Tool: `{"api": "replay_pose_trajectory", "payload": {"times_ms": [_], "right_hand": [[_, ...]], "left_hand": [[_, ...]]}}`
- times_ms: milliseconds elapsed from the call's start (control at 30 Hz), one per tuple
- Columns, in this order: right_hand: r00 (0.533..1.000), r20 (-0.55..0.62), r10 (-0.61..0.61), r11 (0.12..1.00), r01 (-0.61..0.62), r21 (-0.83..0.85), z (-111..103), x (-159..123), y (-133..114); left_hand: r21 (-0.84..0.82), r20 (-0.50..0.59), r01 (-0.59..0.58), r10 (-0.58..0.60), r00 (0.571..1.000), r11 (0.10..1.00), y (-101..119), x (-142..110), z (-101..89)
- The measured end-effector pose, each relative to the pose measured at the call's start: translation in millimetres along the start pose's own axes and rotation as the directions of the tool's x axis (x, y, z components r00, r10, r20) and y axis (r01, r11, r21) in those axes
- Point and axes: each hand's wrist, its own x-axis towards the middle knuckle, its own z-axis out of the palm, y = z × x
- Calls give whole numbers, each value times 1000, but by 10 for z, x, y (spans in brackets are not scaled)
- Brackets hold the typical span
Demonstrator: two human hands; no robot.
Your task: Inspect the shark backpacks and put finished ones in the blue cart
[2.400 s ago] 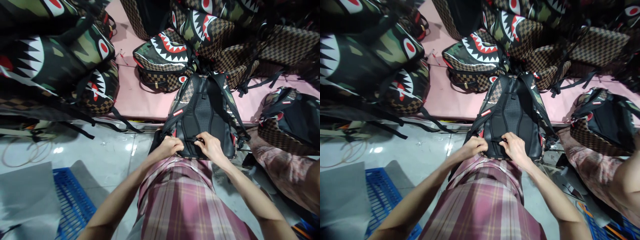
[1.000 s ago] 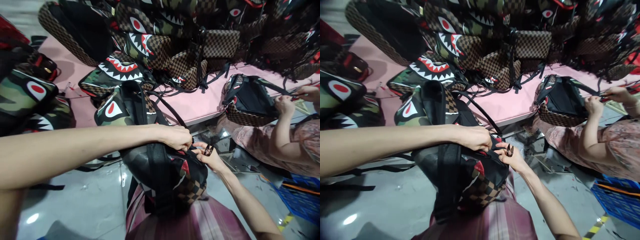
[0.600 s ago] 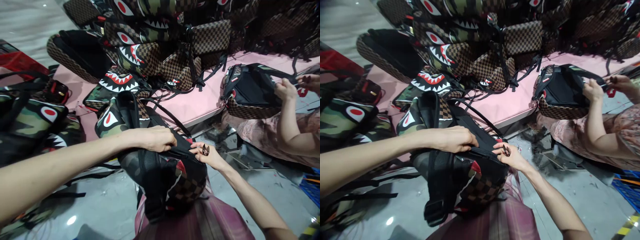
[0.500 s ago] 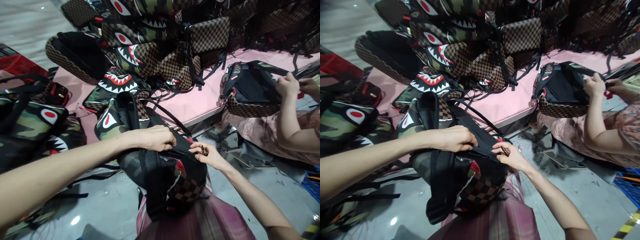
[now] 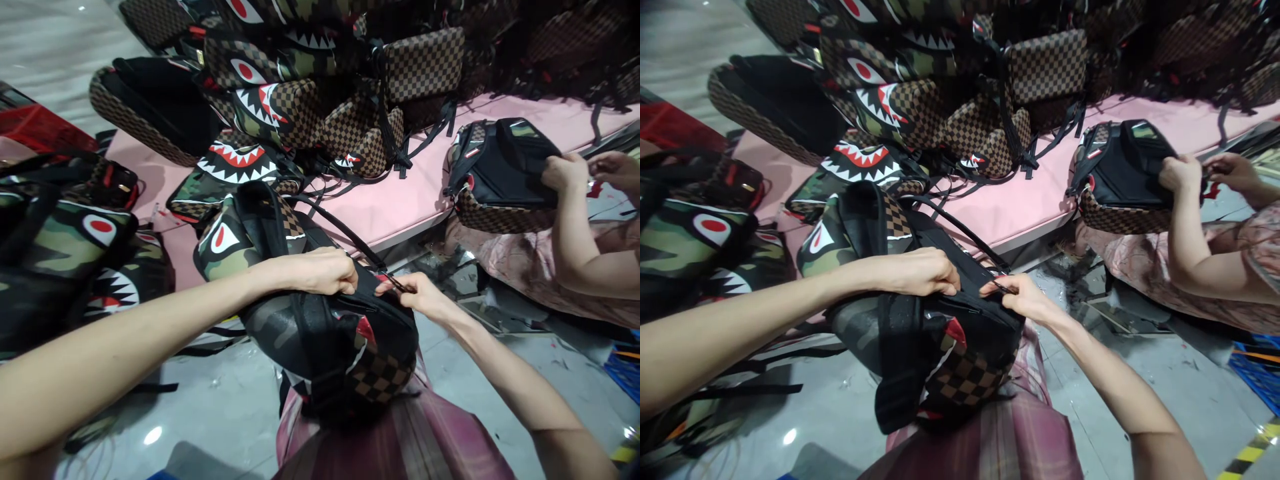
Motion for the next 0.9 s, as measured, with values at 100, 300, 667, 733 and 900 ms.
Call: {"api": "replay_pose_trajectory", "payload": {"times_ms": [100, 300, 667, 733, 900], "right_hand": [[980, -174, -98, 957, 45, -288, -75, -199, -30], [846, -39, -532, 402, 212, -891, 89, -358, -202], [839, -57, -541, 285, 119, -951, 131, -324, -106], [836, -75, -543, 288, 101, -952, 146, -334, -121], [813, -30, -581, 138, 62, -988, 191, -341, -220]], "left_hand": [[-23, -7, -22, 21, 1000, 999, -15, 7, -3], [23, -3, -4, 4, 1000, 1000, -37, 30, 21], [69, 41, 21, -24, 999, 997, 3, 73, -20], [74, 46, 10, -14, 999, 997, -7, 90, -16], [99, 49, 10, -15, 999, 995, -31, 118, 4]]}}
